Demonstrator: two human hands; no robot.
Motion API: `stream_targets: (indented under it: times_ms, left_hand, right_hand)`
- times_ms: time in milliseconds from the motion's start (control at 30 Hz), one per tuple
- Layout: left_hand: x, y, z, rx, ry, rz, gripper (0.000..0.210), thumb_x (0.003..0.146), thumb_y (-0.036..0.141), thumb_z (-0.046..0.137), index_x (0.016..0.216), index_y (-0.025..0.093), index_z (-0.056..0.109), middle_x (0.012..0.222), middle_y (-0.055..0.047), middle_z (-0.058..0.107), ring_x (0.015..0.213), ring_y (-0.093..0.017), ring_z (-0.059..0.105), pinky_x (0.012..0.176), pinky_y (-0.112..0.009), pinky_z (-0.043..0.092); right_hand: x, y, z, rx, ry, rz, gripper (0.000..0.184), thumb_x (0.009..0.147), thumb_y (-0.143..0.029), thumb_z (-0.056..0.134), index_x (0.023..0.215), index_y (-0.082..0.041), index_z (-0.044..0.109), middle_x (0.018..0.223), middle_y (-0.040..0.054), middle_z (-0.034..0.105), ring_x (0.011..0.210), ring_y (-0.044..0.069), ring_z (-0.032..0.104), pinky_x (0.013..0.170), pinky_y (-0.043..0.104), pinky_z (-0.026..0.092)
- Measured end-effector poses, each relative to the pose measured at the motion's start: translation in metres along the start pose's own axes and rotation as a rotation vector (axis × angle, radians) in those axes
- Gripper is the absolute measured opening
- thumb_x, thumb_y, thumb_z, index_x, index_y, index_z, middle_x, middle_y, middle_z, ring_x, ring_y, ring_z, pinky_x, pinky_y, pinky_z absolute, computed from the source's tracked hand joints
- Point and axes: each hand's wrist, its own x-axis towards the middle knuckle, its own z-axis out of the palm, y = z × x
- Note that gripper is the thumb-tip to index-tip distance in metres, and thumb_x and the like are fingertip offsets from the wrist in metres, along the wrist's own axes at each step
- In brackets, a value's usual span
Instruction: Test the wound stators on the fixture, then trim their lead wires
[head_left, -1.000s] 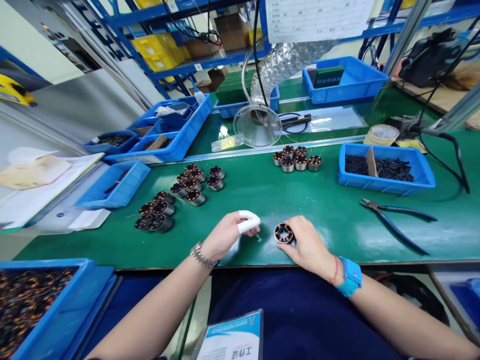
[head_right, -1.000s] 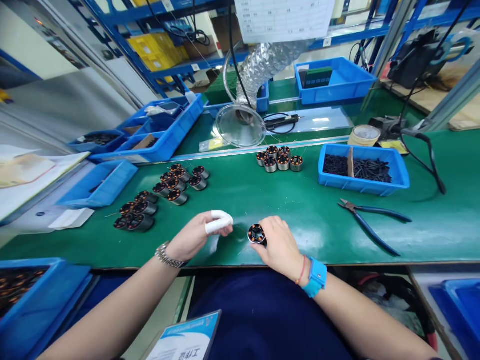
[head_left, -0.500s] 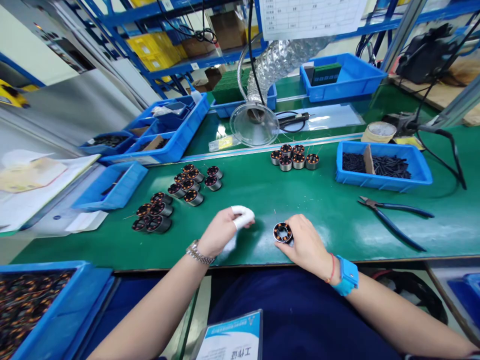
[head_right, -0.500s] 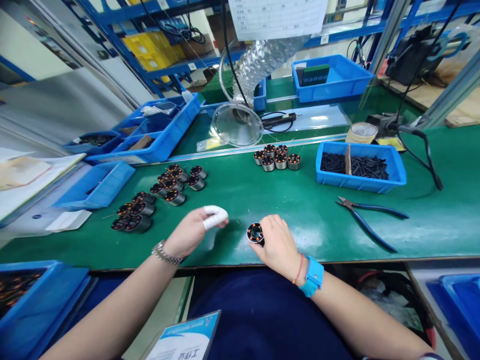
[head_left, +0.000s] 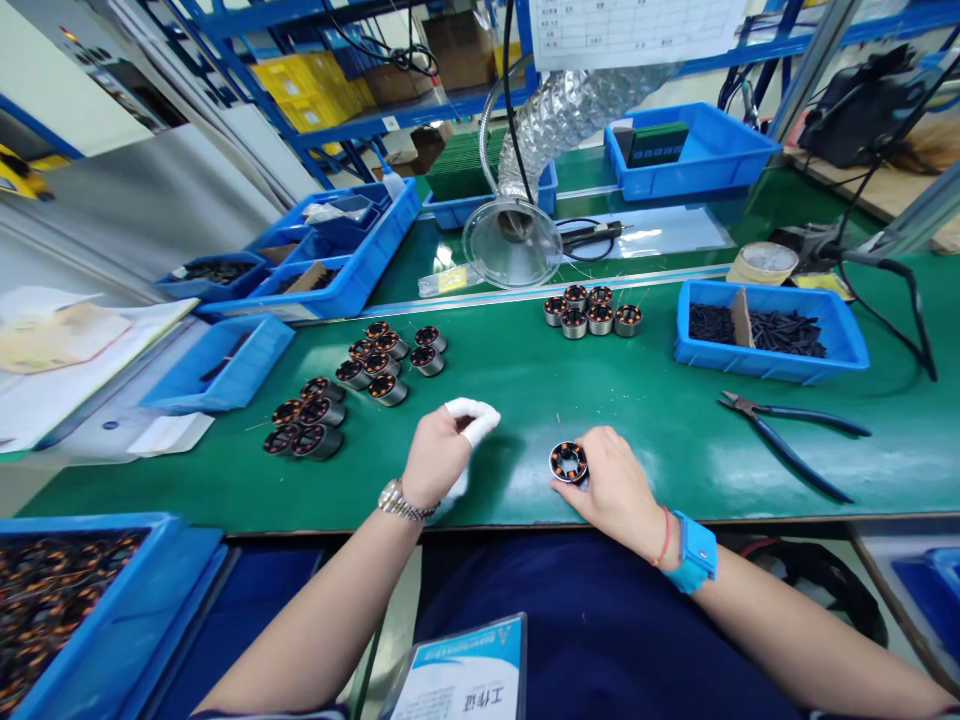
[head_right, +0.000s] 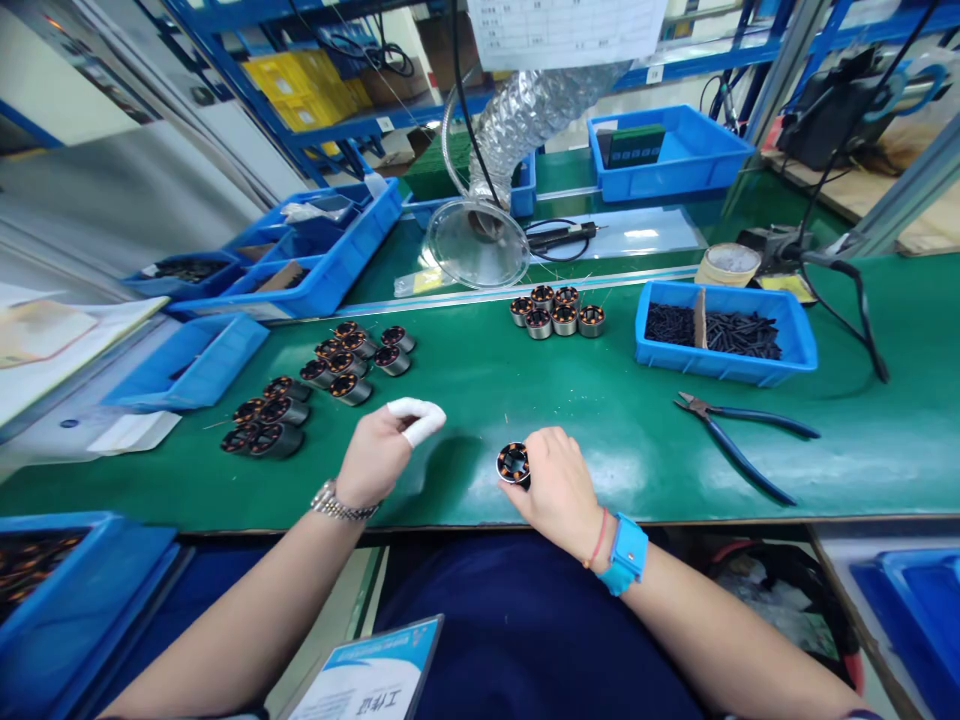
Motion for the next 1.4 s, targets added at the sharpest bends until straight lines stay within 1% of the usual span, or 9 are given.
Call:
stream_targets:
  times_ms: [133,233,467,567,733,867,1000,1200,1400]
  left_hand:
    - [-0.02,-0.011,0.011,0.177,-0.307,0.187,0.015,0.07,0.03,0.066,0.081,0.019,0.068,0.081,-0.004,0.067,0.076,-0.016,0.06,0.075,-0.029,0.046]
    - [-0.029,-0.01,0.028,0.122,-0.337,0.274,0.013,0.073,0.027,0.064,0.082,0.02,0.069,0.081,-0.005,0.067,0.077,-0.015,0.06,0.074,-0.028,0.046]
    - [-0.013,0.005,0.033,-0.034,-0.439,0.084,0.008,0.071,0.023,0.063,0.068,0.016,0.065,0.073,-0.003,0.065,0.069,-0.013,0.058,0.068,-0.026,0.046]
    - [-0.002,0.014,0.018,-0.13,-0.367,-0.014,0.009,0.068,0.023,0.066,0.065,0.015,0.063,0.067,-0.001,0.063,0.064,-0.012,0.057,0.064,-0.024,0.045]
    - [0.0,0.015,-0.001,-0.315,0.029,-0.041,0.016,0.067,0.026,0.068,0.075,0.015,0.06,0.068,0.0,0.063,0.066,-0.012,0.059,0.068,-0.025,0.047]
    - [-0.036,0.002,0.025,-0.281,-0.171,-0.171,0.047,0.069,0.03,0.067,0.11,0.016,0.049,0.102,-0.01,0.066,0.094,-0.02,0.062,0.085,-0.035,0.047]
    - [-0.06,-0.002,0.057,-0.036,-0.22,-0.061,0.059,0.071,0.034,0.065,0.123,0.018,0.044,0.128,-0.011,0.051,0.121,-0.024,0.044,0.106,-0.041,0.03]
    - [-0.039,0.007,0.063,0.02,-0.3,0.017,0.055,0.076,0.039,0.059,0.125,0.017,0.046,0.127,-0.009,0.053,0.119,-0.024,0.046,0.104,-0.038,0.033]
    - [-0.025,0.007,0.058,-0.073,-0.416,0.035,0.048,0.073,0.032,0.064,0.117,0.017,0.053,0.122,-0.01,0.056,0.112,-0.024,0.052,0.101,-0.04,0.036]
  right_hand:
    - [0.0,0.004,-0.004,0.11,-0.042,-0.035,0.045,0.069,-0.035,0.07,0.102,-0.016,0.045,0.097,0.0088,0.053,0.088,0.023,0.045,0.073,0.036,0.038]
    - [0.0,0.007,-0.005,0.17,-0.065,-0.053,0.038,0.072,-0.03,0.067,0.102,-0.018,0.047,0.097,0.0067,0.054,0.089,0.022,0.046,0.075,0.035,0.038]
    - [-0.002,0.004,-0.001,0.064,-0.021,0.008,0.023,0.075,-0.033,0.062,0.084,-0.018,0.047,0.085,0.0057,0.051,0.079,0.021,0.044,0.068,0.033,0.037]
    - [-0.002,0.001,0.0,0.013,-0.005,0.021,0.024,0.074,-0.033,0.062,0.08,-0.018,0.045,0.084,0.0061,0.051,0.078,0.021,0.044,0.066,0.033,0.037]
    - [-0.006,0.001,-0.002,0.006,0.028,0.048,0.029,0.071,-0.035,0.065,0.082,-0.016,0.047,0.082,0.0072,0.052,0.078,0.022,0.045,0.067,0.035,0.039]
    - [-0.009,0.007,-0.016,0.216,-0.016,0.023,0.046,0.07,-0.039,0.067,0.105,-0.015,0.048,0.097,0.0095,0.055,0.089,0.023,0.049,0.076,0.038,0.043]
    - [0.002,0.017,-0.025,0.341,0.049,0.072,0.023,0.084,-0.031,0.052,0.103,-0.019,0.055,0.094,0.0063,0.059,0.089,0.019,0.053,0.079,0.034,0.044]
    - [0.028,0.014,-0.021,0.266,0.087,-0.09,0.015,0.085,-0.018,0.048,0.071,-0.018,0.056,0.072,0.0022,0.057,0.075,0.016,0.05,0.071,0.031,0.041]
    - [0.035,0.01,-0.051,0.229,0.289,-0.138,0.014,0.085,-0.019,0.048,0.072,-0.018,0.053,0.073,0.0024,0.056,0.074,0.015,0.051,0.07,0.029,0.042]
